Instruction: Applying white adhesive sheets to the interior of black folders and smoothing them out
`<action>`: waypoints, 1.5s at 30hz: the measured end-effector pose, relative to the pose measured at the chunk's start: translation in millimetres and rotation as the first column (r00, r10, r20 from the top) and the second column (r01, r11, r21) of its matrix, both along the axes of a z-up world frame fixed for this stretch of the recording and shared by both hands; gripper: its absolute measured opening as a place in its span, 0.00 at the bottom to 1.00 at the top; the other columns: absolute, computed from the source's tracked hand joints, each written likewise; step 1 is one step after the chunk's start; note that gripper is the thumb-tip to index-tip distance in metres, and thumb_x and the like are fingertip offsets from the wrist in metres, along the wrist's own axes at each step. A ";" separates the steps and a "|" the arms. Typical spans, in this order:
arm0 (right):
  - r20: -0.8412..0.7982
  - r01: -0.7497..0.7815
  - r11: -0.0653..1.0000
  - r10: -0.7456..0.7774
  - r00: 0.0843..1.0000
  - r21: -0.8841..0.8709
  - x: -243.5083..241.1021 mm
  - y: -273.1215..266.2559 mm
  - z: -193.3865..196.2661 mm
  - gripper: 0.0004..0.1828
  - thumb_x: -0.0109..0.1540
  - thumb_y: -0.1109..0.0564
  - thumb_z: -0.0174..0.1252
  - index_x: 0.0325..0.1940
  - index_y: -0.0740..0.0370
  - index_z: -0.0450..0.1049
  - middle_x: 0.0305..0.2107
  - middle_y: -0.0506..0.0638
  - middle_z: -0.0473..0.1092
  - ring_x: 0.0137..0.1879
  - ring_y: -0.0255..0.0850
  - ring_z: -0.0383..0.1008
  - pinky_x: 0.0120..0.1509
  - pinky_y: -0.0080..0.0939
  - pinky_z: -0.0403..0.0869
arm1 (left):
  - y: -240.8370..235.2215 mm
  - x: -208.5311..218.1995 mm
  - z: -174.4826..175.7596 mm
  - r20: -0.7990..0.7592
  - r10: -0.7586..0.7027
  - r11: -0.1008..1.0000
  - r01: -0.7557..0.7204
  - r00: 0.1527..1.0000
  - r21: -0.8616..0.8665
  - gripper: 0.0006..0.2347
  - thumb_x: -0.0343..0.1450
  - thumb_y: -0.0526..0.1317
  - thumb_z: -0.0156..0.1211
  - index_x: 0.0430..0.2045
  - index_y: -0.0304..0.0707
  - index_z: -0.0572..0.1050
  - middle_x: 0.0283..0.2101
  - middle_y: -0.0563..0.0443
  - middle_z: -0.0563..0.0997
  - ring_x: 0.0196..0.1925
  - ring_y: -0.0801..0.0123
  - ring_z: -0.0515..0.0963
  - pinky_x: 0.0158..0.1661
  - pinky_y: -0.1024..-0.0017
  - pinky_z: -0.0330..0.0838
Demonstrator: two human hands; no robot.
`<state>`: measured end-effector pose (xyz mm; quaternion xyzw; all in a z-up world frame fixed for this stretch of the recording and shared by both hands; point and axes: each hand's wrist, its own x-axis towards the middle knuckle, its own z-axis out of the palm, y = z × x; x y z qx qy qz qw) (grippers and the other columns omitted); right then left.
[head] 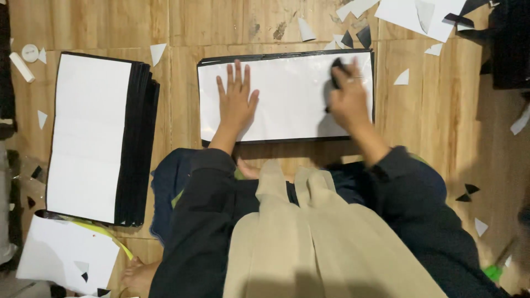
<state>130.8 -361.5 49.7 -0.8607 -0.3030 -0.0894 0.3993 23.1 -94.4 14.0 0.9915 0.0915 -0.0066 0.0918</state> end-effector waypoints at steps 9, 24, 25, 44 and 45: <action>0.070 -0.248 0.883 0.299 0.952 -0.399 -74.8 160.0 -56.6 0.28 0.64 0.48 0.36 0.69 0.58 0.52 0.68 0.58 0.41 0.73 0.51 0.41 0.73 0.55 0.42 | 21.0 -21.3 6.1 0.006 0.109 0.990 -0.108 0.994 -0.086 0.23 0.75 0.42 0.30 0.67 0.41 0.43 0.71 0.46 0.39 0.72 0.58 0.37 0.66 0.52 0.29; -0.077 0.199 0.779 -0.301 0.950 -0.594 -31.3 33.8 -28.0 0.30 0.67 0.52 0.32 0.74 0.60 0.40 0.70 0.50 0.31 0.75 0.47 0.26 0.69 0.67 0.26 | 46.4 -48.6 16.3 -0.044 0.393 0.916 -0.395 0.918 -0.067 0.21 0.79 0.45 0.28 0.67 0.50 0.37 0.71 0.51 0.35 0.73 0.54 0.35 0.63 0.41 0.25; -0.071 0.228 0.778 -0.329 0.942 -0.586 -30.0 28.7 -31.9 0.30 0.67 0.55 0.35 0.73 0.61 0.40 0.70 0.51 0.32 0.75 0.49 0.27 0.69 0.69 0.28 | 49.9 -53.1 12.6 -0.032 0.431 0.893 -0.431 0.902 -0.128 0.21 0.78 0.45 0.28 0.67 0.53 0.37 0.71 0.48 0.35 0.73 0.50 0.35 0.62 0.39 0.24; -0.144 -0.093 0.991 0.079 0.986 -0.092 26.7 117.1 -36.5 0.20 0.55 0.74 0.49 0.48 0.61 0.68 0.49 0.57 0.53 0.56 0.49 0.55 0.56 0.41 0.64 | 48.9 -51.7 5.1 0.042 0.462 0.872 -0.445 0.886 -0.203 0.22 0.78 0.47 0.29 0.67 0.44 0.38 0.70 0.42 0.37 0.72 0.48 0.33 0.63 0.41 0.26; 0.004 -0.135 0.984 0.136 0.991 -0.112 20.7 114.2 -36.2 0.22 0.54 0.75 0.48 0.51 0.65 0.65 0.45 0.60 0.59 0.50 0.52 0.57 0.54 0.46 0.64 | 49.3 -52.0 4.7 0.043 0.460 0.875 -0.444 0.887 -0.195 0.23 0.78 0.46 0.30 0.67 0.44 0.38 0.70 0.42 0.37 0.71 0.47 0.33 0.64 0.42 0.26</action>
